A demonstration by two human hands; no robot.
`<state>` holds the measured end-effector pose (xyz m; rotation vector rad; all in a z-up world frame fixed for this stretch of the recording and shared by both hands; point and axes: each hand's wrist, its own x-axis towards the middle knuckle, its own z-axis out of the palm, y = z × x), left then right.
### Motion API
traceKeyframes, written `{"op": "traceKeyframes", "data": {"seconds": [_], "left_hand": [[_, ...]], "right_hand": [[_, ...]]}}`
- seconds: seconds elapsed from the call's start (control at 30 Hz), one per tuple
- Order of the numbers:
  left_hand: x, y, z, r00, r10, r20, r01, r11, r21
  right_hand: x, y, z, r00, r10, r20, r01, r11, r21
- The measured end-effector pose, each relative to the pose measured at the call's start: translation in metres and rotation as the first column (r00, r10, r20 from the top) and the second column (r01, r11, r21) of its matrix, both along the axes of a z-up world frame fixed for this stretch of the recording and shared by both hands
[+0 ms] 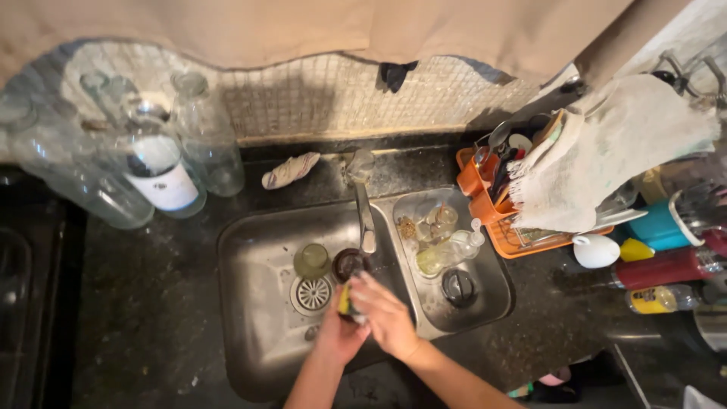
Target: Washing various glass jars and small containers in a kitchen sink using a sponge and soap.
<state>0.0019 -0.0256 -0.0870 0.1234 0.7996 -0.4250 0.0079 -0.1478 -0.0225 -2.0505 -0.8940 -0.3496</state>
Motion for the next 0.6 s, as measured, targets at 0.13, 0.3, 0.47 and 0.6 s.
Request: {"op": "traceKeyframes", "data": {"seconds": [0.13,0.3,0.47,0.6], "left_hand": [[0.004,-0.004,-0.011,0.995,0.066,0.076,-0.045,0.966,-0.254],[0.011,0.018,0.078,0.983,-0.046,-0.177,0.039,0.998,-0.044],[-0.003,-0.009,-0.029,0.971,0.021,0.239,0.028,0.979,-0.2],[-0.003,0.0,0.028,0.994,-0.01,-0.112,0.01,1.0,-0.005]], "right_hand": [[-0.01,0.003,0.014,0.96,-0.259,0.104,0.265,0.963,-0.047],[-0.021,-0.026,-0.011,0.982,-0.139,0.129,0.152,0.984,-0.09],[-0.026,-0.011,0.01,0.99,-0.114,0.079,0.116,0.993,-0.015],[-0.023,-0.026,0.029,0.995,-0.065,0.075,0.071,0.995,-0.075]]}}
